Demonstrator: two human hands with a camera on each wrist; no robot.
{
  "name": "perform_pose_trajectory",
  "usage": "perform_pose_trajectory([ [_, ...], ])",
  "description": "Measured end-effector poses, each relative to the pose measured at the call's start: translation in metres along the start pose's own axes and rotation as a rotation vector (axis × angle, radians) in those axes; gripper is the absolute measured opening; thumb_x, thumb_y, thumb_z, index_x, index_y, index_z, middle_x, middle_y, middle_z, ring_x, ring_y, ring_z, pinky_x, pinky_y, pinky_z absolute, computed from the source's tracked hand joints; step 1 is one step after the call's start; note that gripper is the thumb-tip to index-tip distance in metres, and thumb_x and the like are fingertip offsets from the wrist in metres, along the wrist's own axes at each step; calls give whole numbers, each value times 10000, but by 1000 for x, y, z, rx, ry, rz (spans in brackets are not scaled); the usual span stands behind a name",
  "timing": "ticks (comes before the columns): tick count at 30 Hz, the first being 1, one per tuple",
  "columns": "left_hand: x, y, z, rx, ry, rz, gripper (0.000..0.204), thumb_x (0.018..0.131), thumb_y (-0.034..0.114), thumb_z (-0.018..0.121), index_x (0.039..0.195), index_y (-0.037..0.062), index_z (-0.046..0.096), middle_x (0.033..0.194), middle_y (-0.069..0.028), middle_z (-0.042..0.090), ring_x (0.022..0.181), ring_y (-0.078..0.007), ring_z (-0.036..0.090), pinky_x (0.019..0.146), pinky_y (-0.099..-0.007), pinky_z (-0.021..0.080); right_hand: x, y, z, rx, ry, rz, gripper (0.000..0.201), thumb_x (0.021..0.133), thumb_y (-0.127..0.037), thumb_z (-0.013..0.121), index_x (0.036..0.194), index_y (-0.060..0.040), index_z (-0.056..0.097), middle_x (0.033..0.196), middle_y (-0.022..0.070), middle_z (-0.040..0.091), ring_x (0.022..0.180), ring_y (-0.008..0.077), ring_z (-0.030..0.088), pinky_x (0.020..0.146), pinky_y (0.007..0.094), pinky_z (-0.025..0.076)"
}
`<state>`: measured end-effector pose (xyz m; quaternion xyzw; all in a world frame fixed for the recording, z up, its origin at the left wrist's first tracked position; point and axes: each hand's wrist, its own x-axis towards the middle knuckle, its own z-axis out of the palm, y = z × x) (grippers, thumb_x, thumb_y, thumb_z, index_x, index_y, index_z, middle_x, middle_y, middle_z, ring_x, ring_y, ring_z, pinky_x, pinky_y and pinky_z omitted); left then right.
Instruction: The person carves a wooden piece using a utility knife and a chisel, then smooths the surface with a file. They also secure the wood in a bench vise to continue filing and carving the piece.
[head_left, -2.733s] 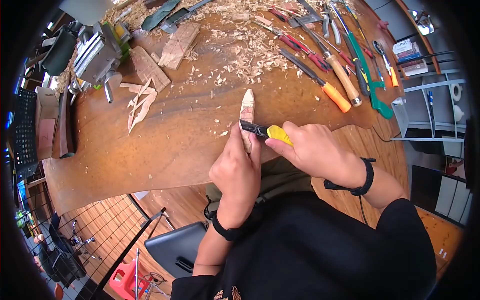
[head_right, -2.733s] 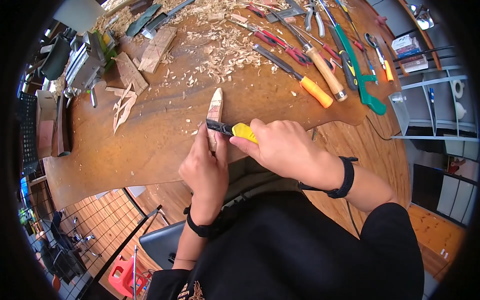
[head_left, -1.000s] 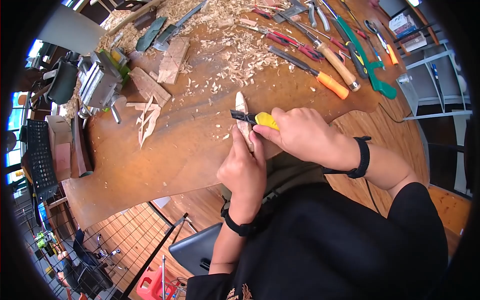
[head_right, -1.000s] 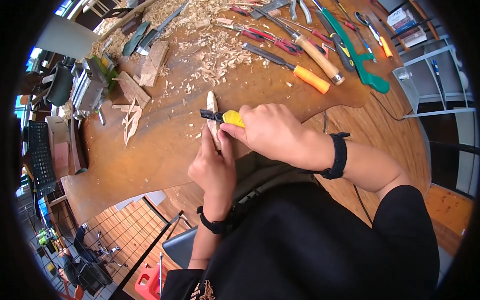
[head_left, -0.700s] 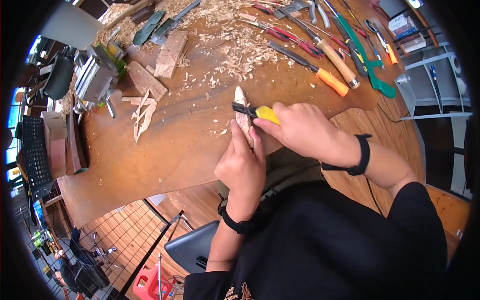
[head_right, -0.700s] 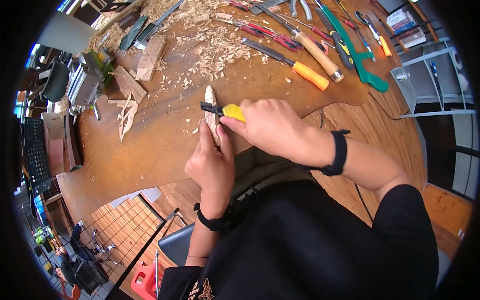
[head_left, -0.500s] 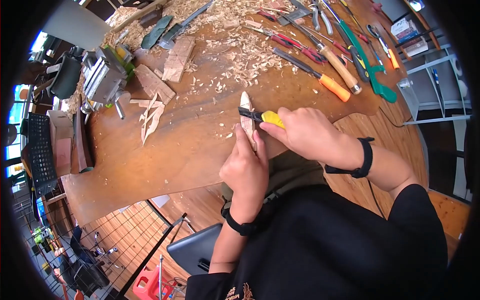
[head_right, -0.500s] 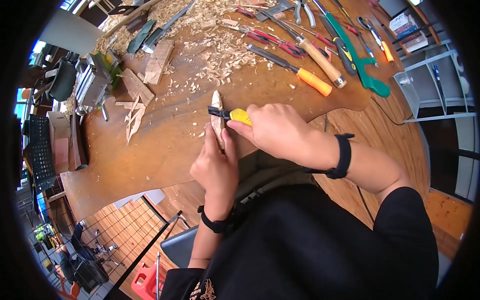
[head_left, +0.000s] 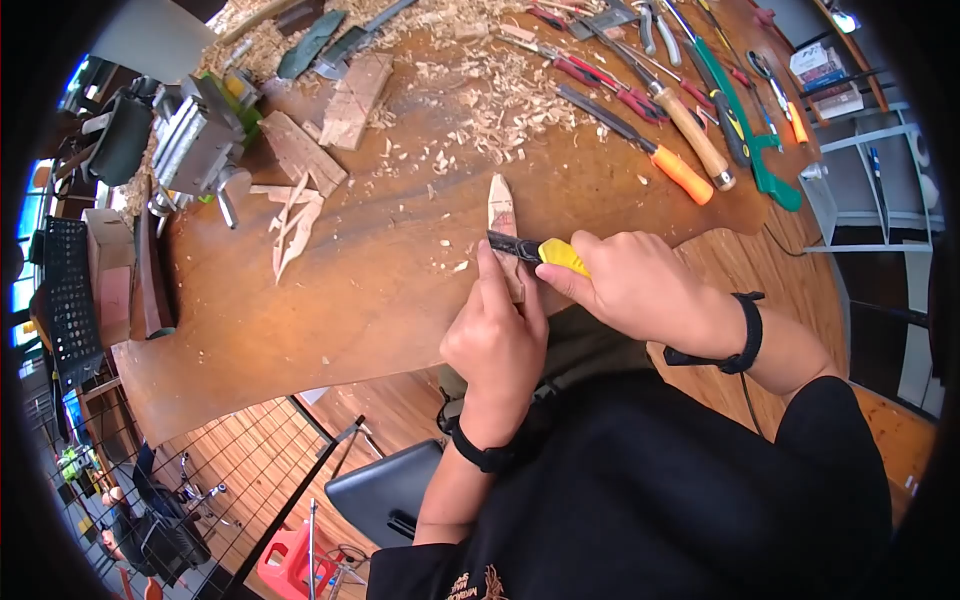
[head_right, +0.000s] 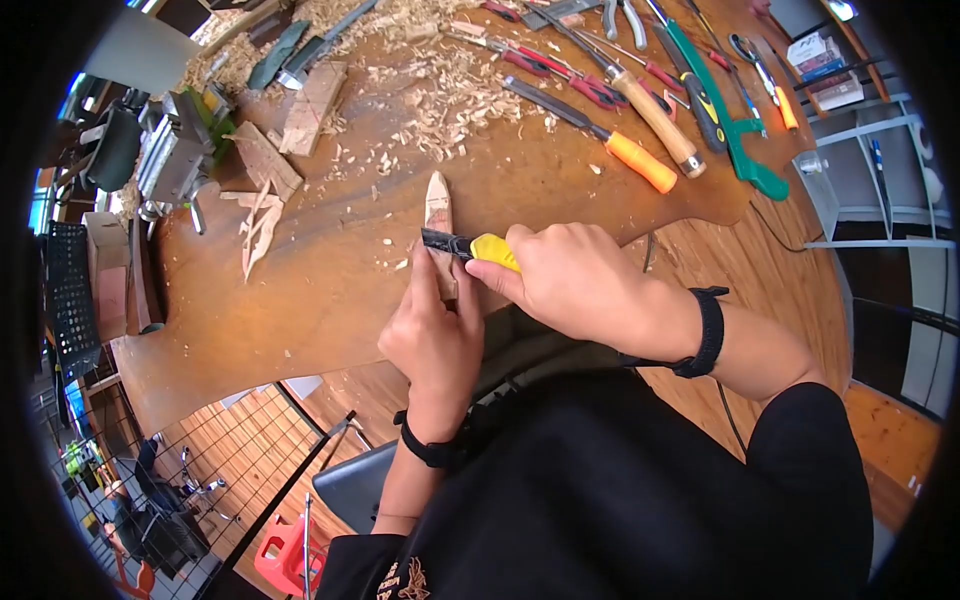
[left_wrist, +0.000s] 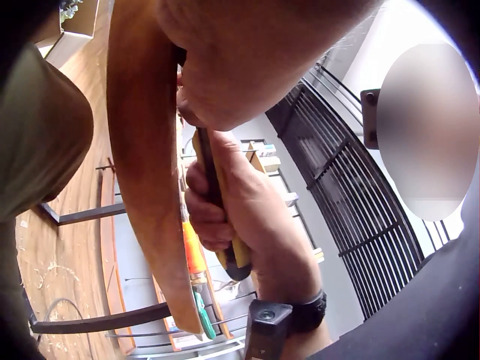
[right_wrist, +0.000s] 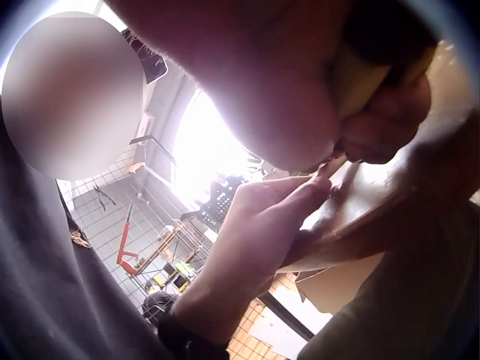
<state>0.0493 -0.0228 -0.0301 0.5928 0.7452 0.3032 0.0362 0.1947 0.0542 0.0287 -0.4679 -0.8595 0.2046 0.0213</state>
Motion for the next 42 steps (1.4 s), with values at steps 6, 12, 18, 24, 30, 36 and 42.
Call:
perform_pose_trajectory([
  [6,2,-1,2,-3,60,-11,429,887,261,734,1227,8,672,729,-138,694,533,-274,661,488,-377,503,4,2,9,-34,60,-65,567,963,-535,586,792,5,613,571,191,621,546,386,660,486,455,533],
  [12,1,2,3,-11,68,-33,418,891,252,733,1220,1,674,727,-148,696,541,-280,665,491,-375,505,0,6,11,-37,63,-50,573,962,-544,581,797,4,606,575,189,624,554,385,666,492,458,540],
  [18,1,3,1,-2,53,-23,374,898,234,721,1190,3,688,720,-150,695,548,-284,670,491,-371,505,-4,14,6,-64,67,71,563,976,-528,566,793,2,620,586,195,631,577,393,673,515,471,548],
  [24,1,0,1,3,72,75,405,883,182,713,1228,-21,653,711,-93,667,522,-257,644,472,-351,501,14,14,11,7,125,10,516,990,-486,569,826,1,597,604,226,621,582,431,648,515,506,519],
  [30,-1,1,3,-44,76,55,420,870,169,715,1236,-29,653,722,-93,672,527,-259,645,478,-350,503,-1,5,5,-20,40,35,559,974,-522,571,782,0,620,592,200,637,567,392,670,512,463,547],
  [36,1,-1,2,-37,81,107,411,879,167,704,1226,-50,655,724,-102,673,528,-266,646,481,-353,505,13,12,7,-32,143,20,552,980,-520,562,783,-8,623,590,189,638,563,375,676,504,451,550],
  [42,-1,0,-2,-67,47,105,387,907,155,683,1232,-55,657,681,-105,660,505,-256,635,471,-350,491,33,18,12,-86,228,115,560,989,-516,545,788,-2,644,595,192,641,576,371,682,511,448,554],
])
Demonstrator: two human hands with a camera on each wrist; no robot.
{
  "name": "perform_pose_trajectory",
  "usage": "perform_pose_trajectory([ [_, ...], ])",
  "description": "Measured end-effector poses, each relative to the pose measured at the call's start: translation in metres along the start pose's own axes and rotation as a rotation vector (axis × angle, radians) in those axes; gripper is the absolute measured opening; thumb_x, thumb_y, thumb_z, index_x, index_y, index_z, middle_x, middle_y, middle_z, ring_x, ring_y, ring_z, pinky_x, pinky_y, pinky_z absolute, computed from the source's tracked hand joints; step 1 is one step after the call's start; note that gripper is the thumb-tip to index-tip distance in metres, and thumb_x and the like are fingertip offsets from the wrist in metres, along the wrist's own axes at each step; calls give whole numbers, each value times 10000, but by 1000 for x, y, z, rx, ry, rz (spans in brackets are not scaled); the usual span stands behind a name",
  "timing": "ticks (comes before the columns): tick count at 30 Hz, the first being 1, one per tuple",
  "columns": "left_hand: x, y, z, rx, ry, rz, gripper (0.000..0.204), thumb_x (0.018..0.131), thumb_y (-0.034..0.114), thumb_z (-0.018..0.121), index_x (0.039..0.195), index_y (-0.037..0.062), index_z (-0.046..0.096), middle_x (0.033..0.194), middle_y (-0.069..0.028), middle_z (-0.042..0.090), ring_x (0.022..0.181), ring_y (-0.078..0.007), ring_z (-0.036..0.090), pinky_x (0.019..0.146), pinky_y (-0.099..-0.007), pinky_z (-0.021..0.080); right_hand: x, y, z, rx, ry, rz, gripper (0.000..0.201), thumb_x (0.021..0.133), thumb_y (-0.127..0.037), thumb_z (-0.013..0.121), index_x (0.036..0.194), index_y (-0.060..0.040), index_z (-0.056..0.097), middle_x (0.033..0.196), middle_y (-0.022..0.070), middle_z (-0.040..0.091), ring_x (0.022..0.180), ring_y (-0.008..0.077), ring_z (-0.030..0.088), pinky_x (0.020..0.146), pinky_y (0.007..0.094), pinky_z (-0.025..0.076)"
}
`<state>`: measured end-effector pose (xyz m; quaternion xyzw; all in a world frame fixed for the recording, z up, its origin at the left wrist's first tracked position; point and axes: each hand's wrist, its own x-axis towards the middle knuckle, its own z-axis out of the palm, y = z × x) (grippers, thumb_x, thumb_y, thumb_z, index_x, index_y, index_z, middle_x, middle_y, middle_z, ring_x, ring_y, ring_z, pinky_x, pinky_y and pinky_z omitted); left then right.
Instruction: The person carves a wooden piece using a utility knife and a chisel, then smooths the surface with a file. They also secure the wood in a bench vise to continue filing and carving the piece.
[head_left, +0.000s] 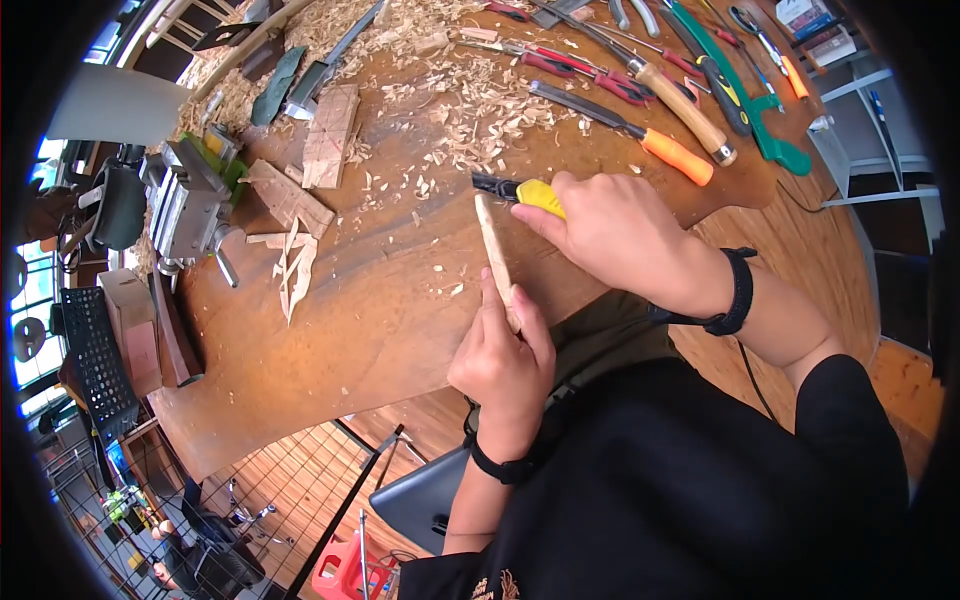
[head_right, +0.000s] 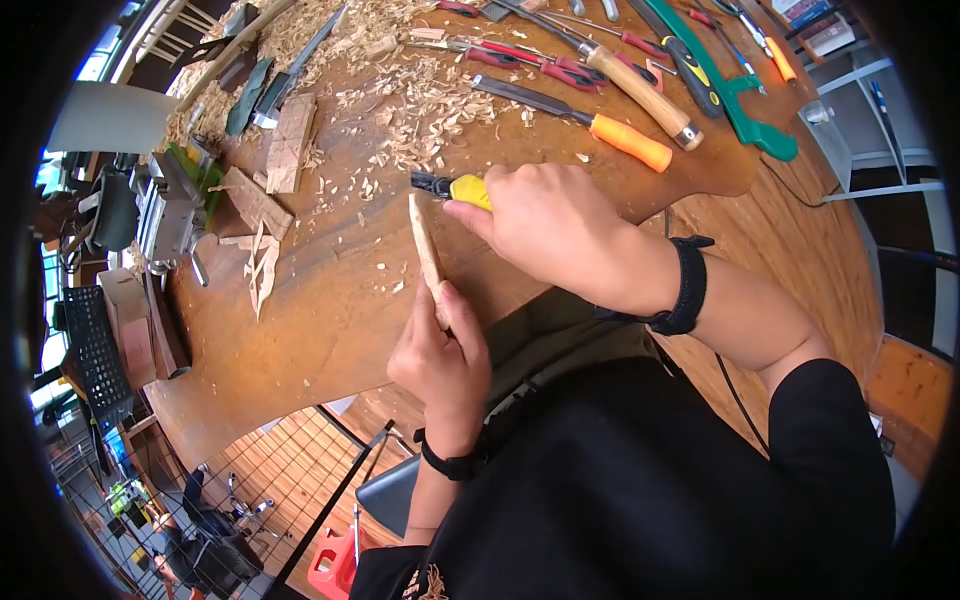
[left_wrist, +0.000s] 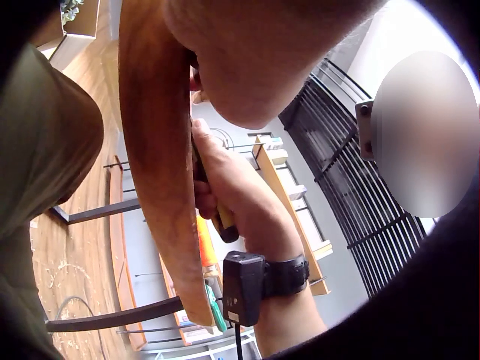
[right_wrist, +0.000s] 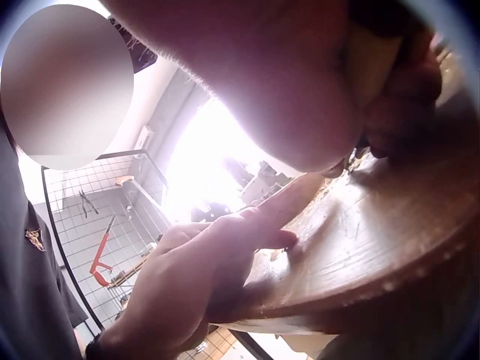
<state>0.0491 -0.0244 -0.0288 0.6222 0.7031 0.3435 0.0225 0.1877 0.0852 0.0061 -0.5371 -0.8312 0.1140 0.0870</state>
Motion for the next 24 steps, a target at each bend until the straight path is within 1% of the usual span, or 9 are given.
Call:
perform_pose_trajectory([
  [2,-1,-1,-1,5,-46,-34,373,926,149,671,1235,-58,656,662,-106,654,488,-249,621,461,-348,476,2,-1,-1,30,-32,-25,565,992,-515,540,794,2,651,604,201,644,588,379,684,517,455,554],
  [8,0,-3,1,-1,-16,-54,398,933,156,674,1269,-56,640,642,-104,640,473,-243,604,453,-344,463,-15,-6,-14,114,-172,-17,560,992,-514,544,801,1,652,610,207,644,600,393,679,530,467,549],
  [9,0,-3,2,0,-19,-56,398,933,156,674,1269,-56,640,642,-104,640,473,-243,604,453,-344,463,-16,-5,-15,115,-175,-16,560,992,-514,544,801,1,652,610,207,644,600,393,679,530,467,549],
  [11,-1,-3,2,-23,-3,-62,413,931,154,683,1285,-53,633,632,-98,629,463,-234,590,451,-338,453,-17,-4,-17,148,-142,86,558,989,-515,551,803,3,646,607,213,638,596,405,671,538,480,545],
  [15,1,-4,2,-33,5,-28,422,923,151,701,1288,-49,633,608,-83,605,448,-224,566,446,-331,437,-17,1,-24,166,-151,110,554,985,-513,559,802,3,640,613,219,637,599,413,669,537,488,539],
  [17,0,-5,6,-55,48,-12,428,913,138,719,1291,-43,634,594,-66,579,442,-215,546,445,-326,426,-21,-1,-27,191,-179,40,549,984,-510,563,795,0,632,609,219,635,592,412,668,532,489,534],
  [18,0,-5,6,-58,42,-10,428,913,138,719,1291,-43,634,594,-66,579,442,-215,546,445,-326,426,-21,-2,-28,192,-180,46,549,984,-510,563,795,0,632,609,219,635,592,412,668,532,489,534],
  [20,1,-4,5,-52,46,3,425,904,111,729,1289,-43,635,594,-59,567,446,-214,544,447,-326,425,-21,-4,-28,231,-194,-29,544,981,-505,569,786,-1,627,597,217,629,585,412,666,527,487,534],
  [24,1,-3,2,-16,12,-15,416,905,95,727,1285,-47,635,600,-61,565,452,-211,545,453,-324,428,-18,-5,-27,209,-240,-64,542,978,-501,576,775,-1,622,593,217,627,580,409,666,523,484,534],
])
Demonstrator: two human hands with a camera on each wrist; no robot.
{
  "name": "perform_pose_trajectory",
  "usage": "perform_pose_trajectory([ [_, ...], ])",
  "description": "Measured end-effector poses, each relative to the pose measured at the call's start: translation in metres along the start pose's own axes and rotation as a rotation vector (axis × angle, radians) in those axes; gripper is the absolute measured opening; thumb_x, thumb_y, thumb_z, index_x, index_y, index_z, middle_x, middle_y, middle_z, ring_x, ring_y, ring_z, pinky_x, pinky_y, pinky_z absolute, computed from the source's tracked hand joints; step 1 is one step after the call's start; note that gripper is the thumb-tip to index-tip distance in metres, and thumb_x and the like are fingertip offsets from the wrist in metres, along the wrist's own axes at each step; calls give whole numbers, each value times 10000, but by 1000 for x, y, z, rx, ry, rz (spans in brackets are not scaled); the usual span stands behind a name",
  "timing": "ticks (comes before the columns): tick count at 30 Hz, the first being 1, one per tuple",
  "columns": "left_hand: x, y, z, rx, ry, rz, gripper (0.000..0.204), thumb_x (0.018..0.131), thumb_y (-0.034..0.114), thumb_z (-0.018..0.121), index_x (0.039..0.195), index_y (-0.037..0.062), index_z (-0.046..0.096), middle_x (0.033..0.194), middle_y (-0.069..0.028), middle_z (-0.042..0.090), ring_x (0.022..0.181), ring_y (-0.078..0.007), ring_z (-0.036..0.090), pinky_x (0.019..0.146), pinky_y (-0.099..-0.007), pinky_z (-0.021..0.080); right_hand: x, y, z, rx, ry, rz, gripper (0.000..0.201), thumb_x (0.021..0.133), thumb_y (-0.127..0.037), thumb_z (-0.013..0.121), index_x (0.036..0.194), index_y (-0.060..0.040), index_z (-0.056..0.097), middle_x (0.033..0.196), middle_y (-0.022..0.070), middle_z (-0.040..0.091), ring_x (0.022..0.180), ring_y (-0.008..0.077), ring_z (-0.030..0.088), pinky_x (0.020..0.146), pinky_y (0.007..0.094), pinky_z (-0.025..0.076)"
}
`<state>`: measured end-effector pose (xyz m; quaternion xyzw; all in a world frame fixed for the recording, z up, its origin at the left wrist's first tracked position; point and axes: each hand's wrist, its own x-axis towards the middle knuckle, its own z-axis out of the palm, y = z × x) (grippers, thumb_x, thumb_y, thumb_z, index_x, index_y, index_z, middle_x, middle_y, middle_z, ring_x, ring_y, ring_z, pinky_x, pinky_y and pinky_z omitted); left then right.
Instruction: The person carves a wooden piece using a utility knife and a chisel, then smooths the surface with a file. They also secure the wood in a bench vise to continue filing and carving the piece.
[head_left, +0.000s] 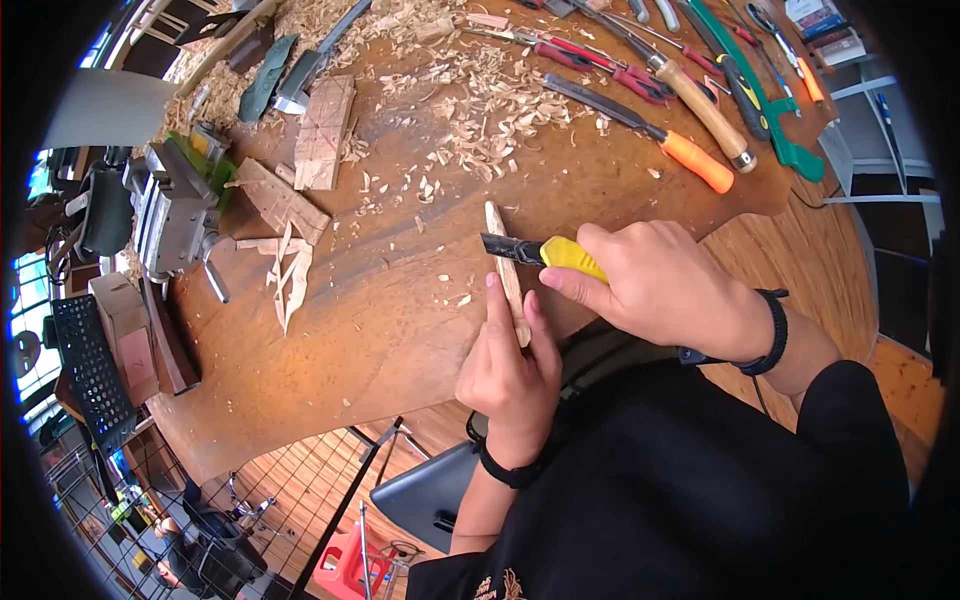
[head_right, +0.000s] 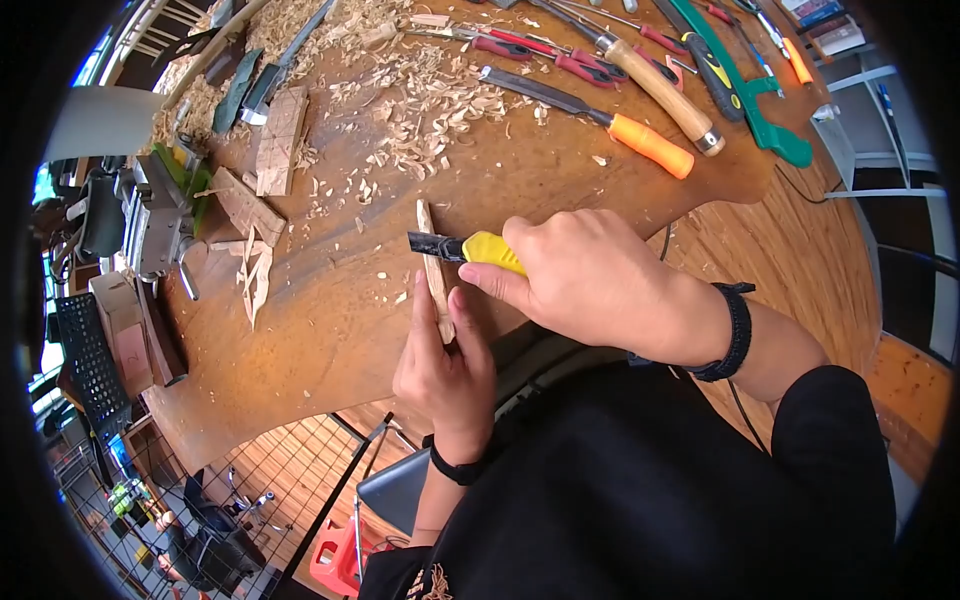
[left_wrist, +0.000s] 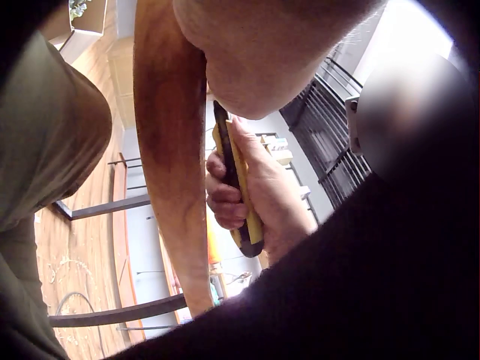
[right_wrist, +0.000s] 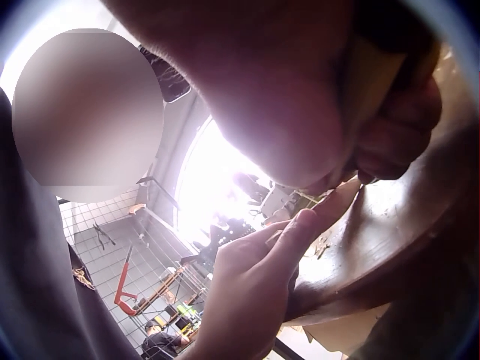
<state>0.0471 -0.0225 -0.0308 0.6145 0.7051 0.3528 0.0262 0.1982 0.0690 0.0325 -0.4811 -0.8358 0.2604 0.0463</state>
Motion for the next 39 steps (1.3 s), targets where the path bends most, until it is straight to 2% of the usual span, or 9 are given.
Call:
perform_pose_trajectory([
  [5,-4,-6,7,-84,57,7,390,909,80,714,1265,-60,643,636,-97,623,456,-219,562,451,-332,437,11,4,3,-53,5,-3,569,978,-512,567,746,5,622,597,222,628,577,398,672,516,471,542],
  [9,-5,-2,-2,-14,-27,-11,380,906,75,713,1253,-65,647,656,-108,646,456,-224,568,450,-335,441,24,11,7,-90,55,-15,582,976,-518,565,738,10,620,598,227,627,580,405,669,515,473,540],
  [12,-3,-3,-1,3,-36,-13,382,904,77,714,1252,-65,648,650,-100,643,452,-223,565,450,-332,441,26,10,4,-84,17,-29,588,977,-528,559,748,9,624,600,231,624,589,420,664,535,495,538],
  [14,-4,-4,1,-16,-14,3,387,901,79,716,1252,-70,647,650,-96,645,451,-220,565,448,-331,440,22,8,1,-5,-91,-4,595,980,-540,548,756,5,633,591,233,618,602,430,662,562,514,537],
  [17,-4,-5,1,-10,-17,18,392,900,80,717,1252,-75,644,649,-91,645,448,-217,562,445,-328,437,19,8,-6,-3,-156,2,596,984,-545,538,767,0,646,597,238,619,612,433,663,580,519,539],
  [24,-2,-6,1,-17,-22,43,409,890,72,726,1254,-91,635,653,-94,649,450,-210,568,444,-319,436,23,7,-12,-80,-179,-26,588,974,-536,560,765,5,655,618,244,630,618,429,667,589,505,547],
  [33,-2,-7,1,-6,-35,88,433,883,55,729,1264,-116,614,658,-99,647,462,-212,581,453,-316,445,25,2,1,-74,-100,-29,582,970,-525,573,768,16,648,624,239,635,621,420,673,574,490,554],
  [35,-1,-7,1,-12,-28,75,427,888,52,723,1264,-119,612,659,-103,647,465,-220,584,456,-320,449,24,2,5,-48,-43,-58,541,968,-506,594,766,-4,596,572,223,599,560,434,625,531,505,508],
  [39,0,-2,0,11,-30,68,409,898,56,715,1257,-114,618,651,-105,641,463,-224,582,457,-326,451,20,2,7,-39,-10,-53,544,969,-507,592,768,-1,596,569,224,597,560,433,628,531,508,508],
])
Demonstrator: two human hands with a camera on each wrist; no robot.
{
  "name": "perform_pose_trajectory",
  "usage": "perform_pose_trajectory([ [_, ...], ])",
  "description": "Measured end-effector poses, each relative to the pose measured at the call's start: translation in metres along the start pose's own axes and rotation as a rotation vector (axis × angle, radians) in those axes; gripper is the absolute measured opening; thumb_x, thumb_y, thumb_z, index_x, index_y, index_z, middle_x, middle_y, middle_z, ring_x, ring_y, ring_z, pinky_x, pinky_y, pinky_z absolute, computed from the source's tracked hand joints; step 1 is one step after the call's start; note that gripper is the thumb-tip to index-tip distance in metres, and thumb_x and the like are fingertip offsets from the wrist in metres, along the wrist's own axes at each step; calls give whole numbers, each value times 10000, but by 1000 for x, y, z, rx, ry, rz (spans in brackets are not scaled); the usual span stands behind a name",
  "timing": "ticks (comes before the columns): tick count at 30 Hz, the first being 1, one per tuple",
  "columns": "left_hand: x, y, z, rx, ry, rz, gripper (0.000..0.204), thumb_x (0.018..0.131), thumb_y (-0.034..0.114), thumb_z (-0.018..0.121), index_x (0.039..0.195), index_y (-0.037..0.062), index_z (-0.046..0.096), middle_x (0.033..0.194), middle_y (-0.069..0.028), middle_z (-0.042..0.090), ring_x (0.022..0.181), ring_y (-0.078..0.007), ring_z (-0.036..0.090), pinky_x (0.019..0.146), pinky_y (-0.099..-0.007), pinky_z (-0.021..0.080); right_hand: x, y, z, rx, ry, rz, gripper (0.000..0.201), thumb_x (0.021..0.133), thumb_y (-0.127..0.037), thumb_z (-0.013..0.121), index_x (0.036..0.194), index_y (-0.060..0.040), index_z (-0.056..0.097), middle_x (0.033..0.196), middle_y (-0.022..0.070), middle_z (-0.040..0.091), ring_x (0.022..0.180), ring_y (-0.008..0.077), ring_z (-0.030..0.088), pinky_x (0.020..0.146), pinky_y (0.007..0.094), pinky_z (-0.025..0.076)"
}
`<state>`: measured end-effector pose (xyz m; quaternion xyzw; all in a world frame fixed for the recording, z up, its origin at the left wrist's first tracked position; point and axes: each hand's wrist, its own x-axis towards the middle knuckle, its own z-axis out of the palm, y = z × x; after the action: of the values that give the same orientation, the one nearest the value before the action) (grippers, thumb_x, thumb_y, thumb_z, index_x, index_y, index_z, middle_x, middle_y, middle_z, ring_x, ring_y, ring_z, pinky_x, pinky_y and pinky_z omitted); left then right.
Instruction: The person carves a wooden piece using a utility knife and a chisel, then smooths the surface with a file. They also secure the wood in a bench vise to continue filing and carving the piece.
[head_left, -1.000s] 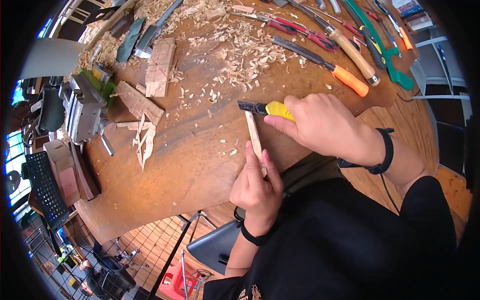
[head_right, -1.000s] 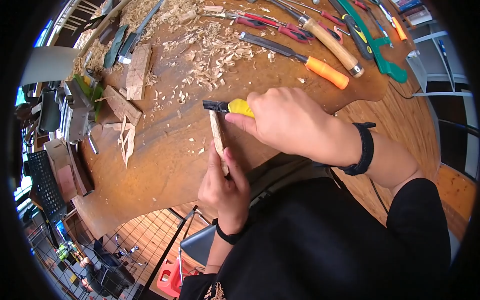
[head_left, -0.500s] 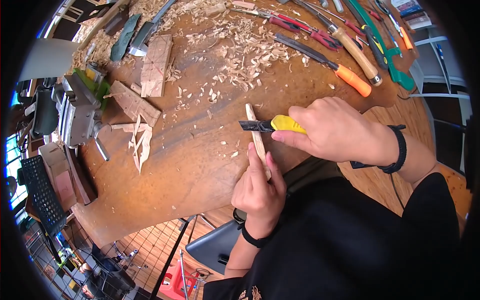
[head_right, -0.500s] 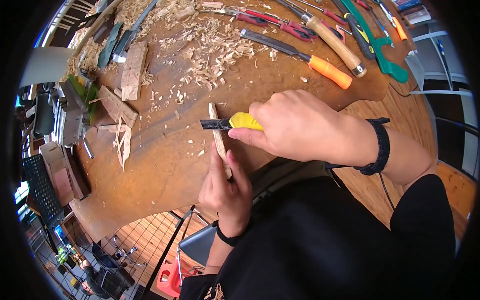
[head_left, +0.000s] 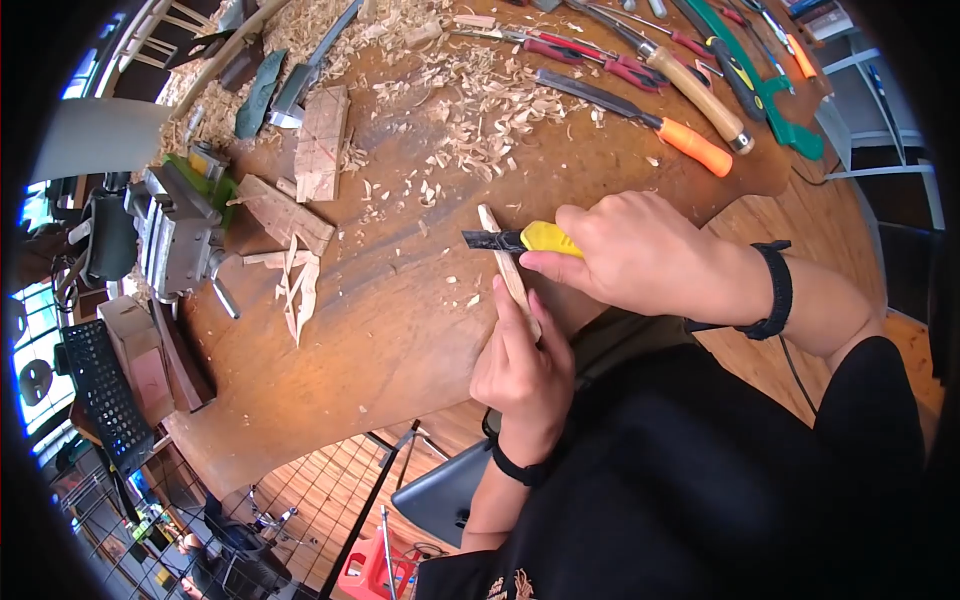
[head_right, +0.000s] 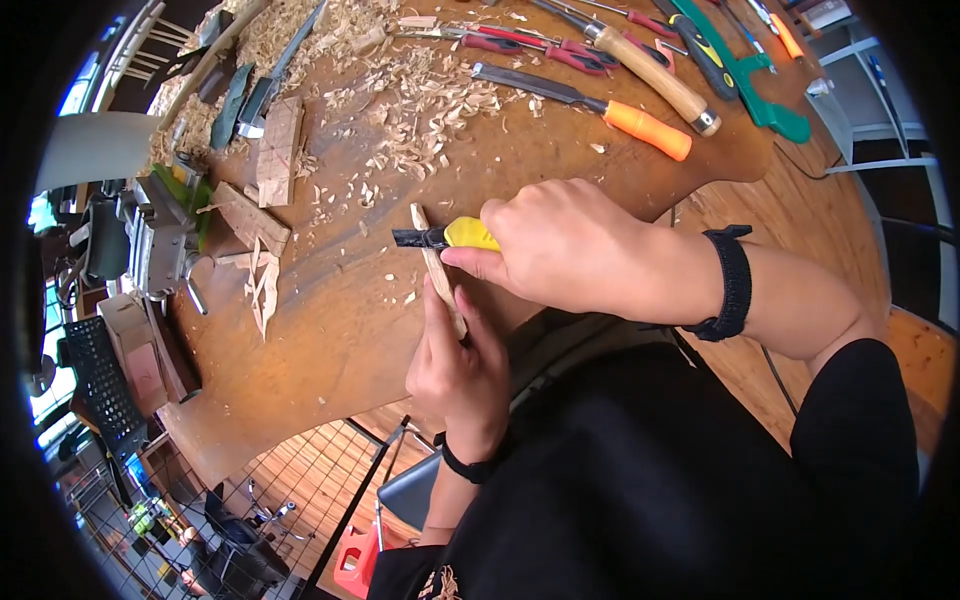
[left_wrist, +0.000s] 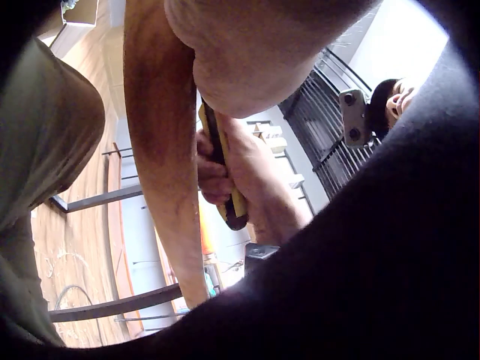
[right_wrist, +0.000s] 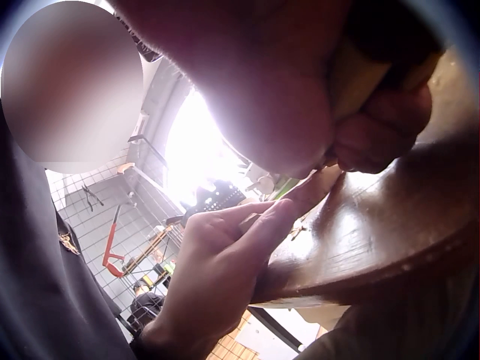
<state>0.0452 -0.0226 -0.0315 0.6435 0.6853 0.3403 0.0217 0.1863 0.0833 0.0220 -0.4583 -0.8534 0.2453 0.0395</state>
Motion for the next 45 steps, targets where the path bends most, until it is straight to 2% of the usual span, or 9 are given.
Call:
perform_pose_trajectory([
  [3,0,2,0,9,34,-20,390,904,62,710,1249,-101,629,636,-102,626,457,-226,575,452,-336,448,-3,0,-1,16,-9,3,542,972,-499,589,771,4,598,567,227,594,563,433,631,528,506,511],
  [6,-3,2,-2,-3,-27,-82,382,904,64,708,1246,-89,636,622,-98,612,453,-229,571,447,-341,446,-7,1,-5,3,-17,10,537,977,-490,585,778,9,601,575,235,597,571,433,636,531,505,516],
  [12,-5,-1,-1,7,-34,-3,400,889,67,721,1250,-87,638,609,-91,610,447,-226,568,444,-342,449,15,10,0,-95,57,38,577,991,-505,541,794,23,667,632,229,647,650,416,687,581,496,560],
  [18,-3,-2,1,-35,-36,-39,407,885,61,718,1259,-77,639,647,-99,645,459,-225,583,456,-334,462,10,10,-3,-98,34,41,584,996,-510,527,791,19,662,632,235,643,637,418,680,583,498,552],
  [23,-2,-2,0,-50,-17,-12,404,892,77,714,1265,-63,644,615,-79,616,444,-216,556,451,-330,451,-11,0,-17,-15,-125,59,586,991,-525,534,788,12,651,616,241,629,614,429,664,580,512,539],
  [30,-4,-1,-2,-68,-45,-72,421,904,113,722,1283,-51,637,665,-87,609,475,-220,554,461,-332,449,-19,1,-19,-40,-125,42,570,989,-518,543,791,8,637,585,232,612,601,424,659,565,505,537],
  [32,-5,-3,3,-149,80,-98,439,913,143,725,1299,-42,628,718,-110,612,520,-236,576,480,-341,463,-22,0,-17,9,-123,50,556,987,-508,555,786,6,627,574,230,606,580,424,652,550,504,532],
  [42,4,3,-2,-66,-59,-124,419,916,193,726,1255,-38,641,756,-116,645,553,-271,623,496,-356,486,-34,1,-14,42,-112,85,529,981,-487,578,775,0,607,567,226,603,559,425,645,534,506,526],
  [45,4,2,-1,-48,-53,-70,380,924,187,713,1218,-47,656,724,-106,642,547,-267,634,493,-351,487,-34,1,-11,46,-88,85,525,979,-485,580,781,1,609,581,223,613,569,423,650,539,505,531],
])
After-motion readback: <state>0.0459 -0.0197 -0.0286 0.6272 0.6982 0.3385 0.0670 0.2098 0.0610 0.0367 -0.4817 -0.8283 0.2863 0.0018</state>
